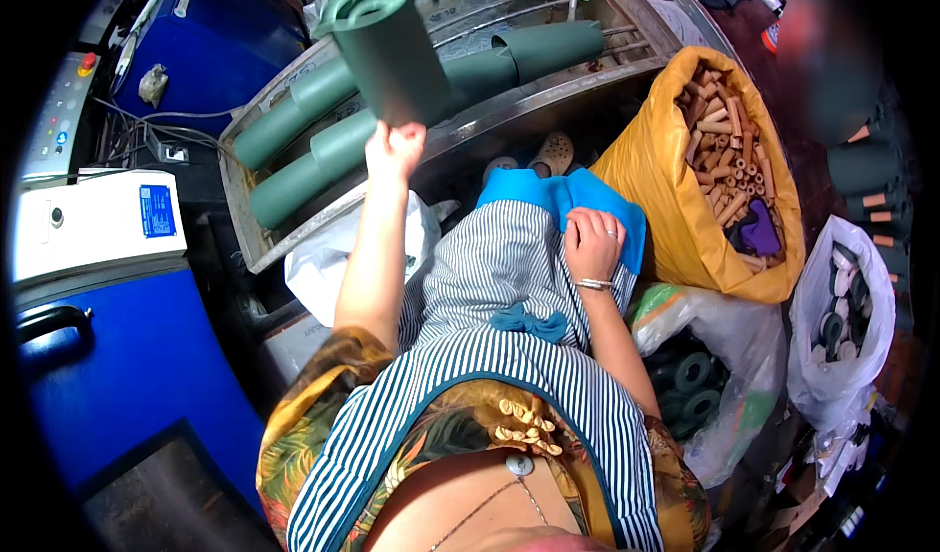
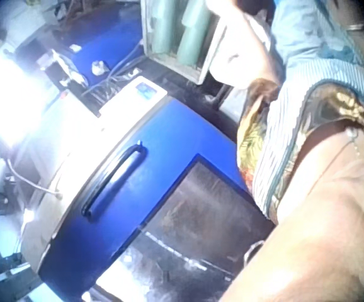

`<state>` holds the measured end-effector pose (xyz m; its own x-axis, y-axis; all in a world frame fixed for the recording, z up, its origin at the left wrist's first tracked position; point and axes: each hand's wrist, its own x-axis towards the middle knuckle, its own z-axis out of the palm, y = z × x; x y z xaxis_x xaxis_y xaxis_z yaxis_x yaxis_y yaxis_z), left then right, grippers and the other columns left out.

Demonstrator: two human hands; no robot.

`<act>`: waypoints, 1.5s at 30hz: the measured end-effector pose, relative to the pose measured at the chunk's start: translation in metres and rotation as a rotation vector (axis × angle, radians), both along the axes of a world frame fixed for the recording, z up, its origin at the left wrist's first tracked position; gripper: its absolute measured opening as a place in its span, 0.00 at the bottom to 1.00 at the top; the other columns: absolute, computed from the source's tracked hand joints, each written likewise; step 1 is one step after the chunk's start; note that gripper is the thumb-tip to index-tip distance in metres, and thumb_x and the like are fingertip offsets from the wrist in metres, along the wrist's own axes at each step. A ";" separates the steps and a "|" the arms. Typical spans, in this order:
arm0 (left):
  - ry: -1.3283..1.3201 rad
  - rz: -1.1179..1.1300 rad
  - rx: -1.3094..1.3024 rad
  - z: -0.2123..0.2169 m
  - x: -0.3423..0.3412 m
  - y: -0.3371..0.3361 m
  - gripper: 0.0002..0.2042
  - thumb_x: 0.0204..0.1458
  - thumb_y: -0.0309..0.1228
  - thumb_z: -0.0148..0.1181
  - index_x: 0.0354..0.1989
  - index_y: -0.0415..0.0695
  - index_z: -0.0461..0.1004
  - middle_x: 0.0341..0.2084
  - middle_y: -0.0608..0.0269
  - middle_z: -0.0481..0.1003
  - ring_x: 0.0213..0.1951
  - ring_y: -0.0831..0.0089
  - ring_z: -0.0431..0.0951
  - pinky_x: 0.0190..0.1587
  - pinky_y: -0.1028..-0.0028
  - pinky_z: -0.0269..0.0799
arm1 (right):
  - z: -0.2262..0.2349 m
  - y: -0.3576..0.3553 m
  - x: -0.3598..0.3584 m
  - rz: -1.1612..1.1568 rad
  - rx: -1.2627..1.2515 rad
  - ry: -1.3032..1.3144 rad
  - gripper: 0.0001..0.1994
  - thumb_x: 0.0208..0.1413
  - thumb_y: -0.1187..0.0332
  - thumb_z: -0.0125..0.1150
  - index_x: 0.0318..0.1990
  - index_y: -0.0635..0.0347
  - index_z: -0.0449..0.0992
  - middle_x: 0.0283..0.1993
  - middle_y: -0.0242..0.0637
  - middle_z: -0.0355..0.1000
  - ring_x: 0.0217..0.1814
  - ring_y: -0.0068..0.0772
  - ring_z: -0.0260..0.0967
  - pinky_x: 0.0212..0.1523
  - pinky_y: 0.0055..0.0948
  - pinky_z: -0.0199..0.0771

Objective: The person assembles green kettles by hand by picking up plastic kettle bodies from a bin, inserting wooden handles and purple components, and placing the assembled units on a rack.

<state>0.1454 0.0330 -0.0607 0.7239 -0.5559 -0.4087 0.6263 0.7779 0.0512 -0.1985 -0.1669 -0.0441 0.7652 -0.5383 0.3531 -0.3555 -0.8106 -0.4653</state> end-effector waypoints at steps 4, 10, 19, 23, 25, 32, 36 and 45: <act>0.164 0.118 0.221 -0.033 -0.080 0.032 0.15 0.69 0.41 0.38 0.44 0.48 0.71 0.37 0.66 0.75 0.32 0.72 0.69 0.32 0.73 0.63 | -0.002 0.001 -0.008 0.017 -0.017 -0.002 0.04 0.54 0.66 0.59 0.34 0.52 0.78 0.42 0.26 0.77 0.49 0.33 0.70 0.57 0.40 0.62; 0.249 0.277 0.324 -0.091 -0.085 0.051 0.16 0.70 0.41 0.31 0.46 0.49 0.68 0.39 0.66 0.75 0.32 0.71 0.69 0.29 0.73 0.63 | 0.001 0.005 -0.007 0.039 -0.003 0.006 0.04 0.54 0.66 0.60 0.34 0.51 0.79 0.42 0.25 0.77 0.50 0.33 0.70 0.60 0.40 0.61; 0.200 0.170 0.375 -0.104 -0.086 0.048 0.17 0.69 0.40 0.31 0.45 0.51 0.71 0.39 0.67 0.76 0.33 0.71 0.71 0.29 0.74 0.66 | 0.050 0.033 0.054 0.179 0.039 -0.282 0.17 0.51 0.67 0.60 0.51 0.52 0.77 0.54 0.35 0.73 0.53 0.37 0.70 0.56 0.39 0.66; 0.155 0.032 0.523 -0.102 -0.079 0.069 0.14 0.66 0.37 0.35 0.47 0.50 0.71 0.41 0.64 0.76 0.35 0.71 0.73 0.30 0.71 0.70 | 0.125 0.091 0.139 0.664 -0.035 -0.381 0.32 0.47 0.66 0.63 0.65 0.47 0.68 0.69 0.38 0.62 0.50 0.39 0.71 0.53 0.39 0.70; 0.148 -0.052 0.634 -0.080 -0.083 0.063 0.14 0.65 0.35 0.37 0.47 0.48 0.70 0.41 0.62 0.76 0.36 0.69 0.74 0.32 0.68 0.72 | 0.105 0.108 0.169 0.633 -0.145 -0.232 0.30 0.46 0.64 0.64 0.62 0.48 0.70 0.68 0.39 0.63 0.48 0.40 0.71 0.52 0.42 0.71; -1.434 0.967 1.819 0.112 -0.048 0.028 0.19 0.62 0.35 0.54 0.57 0.35 0.70 0.53 0.49 0.73 0.57 0.58 0.70 0.63 0.63 0.62 | 0.026 0.094 0.168 0.570 -0.044 0.092 0.23 0.47 0.63 0.66 0.52 0.51 0.73 0.53 0.35 0.70 0.53 0.41 0.68 0.49 0.44 0.70; -1.270 -0.677 1.771 0.123 0.133 0.071 0.28 0.58 0.51 0.57 0.58 0.42 0.72 0.66 0.50 0.64 0.69 0.56 0.59 0.67 0.57 0.56 | 0.057 0.143 0.157 0.793 0.173 -0.027 0.18 0.51 0.62 0.63 0.50 0.52 0.74 0.54 0.35 0.69 0.54 0.41 0.67 0.50 0.43 0.71; -2.065 -0.075 2.131 0.015 0.002 0.025 0.39 0.38 0.46 0.77 0.63 0.54 0.69 0.71 0.49 0.50 0.69 0.36 0.48 0.68 0.48 0.54 | 0.006 0.033 0.116 0.374 0.289 -0.185 0.12 0.50 0.62 0.63 0.42 0.52 0.77 0.46 0.36 0.72 0.52 0.40 0.68 0.55 0.38 0.69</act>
